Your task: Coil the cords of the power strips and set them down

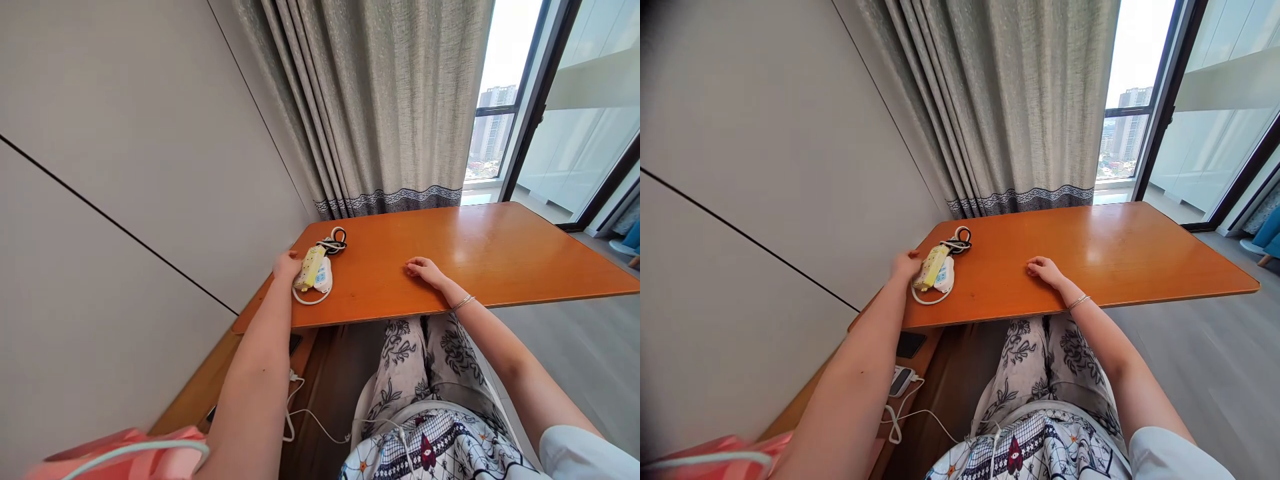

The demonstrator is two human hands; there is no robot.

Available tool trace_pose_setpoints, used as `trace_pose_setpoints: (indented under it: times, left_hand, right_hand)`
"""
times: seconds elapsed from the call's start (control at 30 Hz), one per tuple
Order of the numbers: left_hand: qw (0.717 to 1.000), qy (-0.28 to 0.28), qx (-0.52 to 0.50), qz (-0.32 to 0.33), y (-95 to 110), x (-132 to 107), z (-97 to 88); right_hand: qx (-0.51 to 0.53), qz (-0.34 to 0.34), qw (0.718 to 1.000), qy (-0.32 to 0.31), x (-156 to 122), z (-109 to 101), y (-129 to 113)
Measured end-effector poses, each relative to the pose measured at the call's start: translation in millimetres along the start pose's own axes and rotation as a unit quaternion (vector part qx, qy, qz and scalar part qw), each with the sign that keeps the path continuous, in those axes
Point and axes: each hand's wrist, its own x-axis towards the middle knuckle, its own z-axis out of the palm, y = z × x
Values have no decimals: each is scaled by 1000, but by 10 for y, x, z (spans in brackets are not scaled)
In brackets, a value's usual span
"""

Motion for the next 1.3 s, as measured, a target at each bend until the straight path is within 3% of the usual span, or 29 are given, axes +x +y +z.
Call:
trace_pose_setpoints:
  times: [0.1, 0.2, 0.27, 0.4, 0.53, 0.63, 0.73, 0.83, 1.03, 1.3]
  left_hand:
    - [998, 39, 43, 34, 155, -114, 49]
    - [971, 53, 139, 186, 324, -354, 234]
    - [939, 20, 228, 258, 370, -531, 392]
    - [886, -48, 358, 290, 240, -747, 600]
    - [868, -52, 370, 328, -3, -708, 569]
    - [867, -49, 363, 338, -98, -646, 503]
    - [874, -38, 350, 334, -66, -689, 534]
    - [891, -14, 289, 349, 67, -853, 703]
    - [913, -54, 132, 381, 268, -1132, 1035]
    - [944, -46, 49, 324, 221, -1136, 951]
  right_hand:
    - [2, 1, 1000, 4, 4, 11, -3]
    - [4, 2, 1000, 6, 5, 3, -1]
    - [5, 3, 1000, 8, 5, -7, 3]
    - [3, 1, 1000, 12, 5, -23, 9]
    - [-1, -2, 1000, 13, 8, -22, 13]
    - [-8, -4, 1000, 12, 12, -19, 20]
    - [-16, -8, 1000, 11, 14, -22, 24]
    - [-30, -16, 999, 10, 9, -26, 21]
    - [-76, -45, 996, 8, 10, -30, 42]
    - [-153, -74, 985, 7, 8, -43, 84]
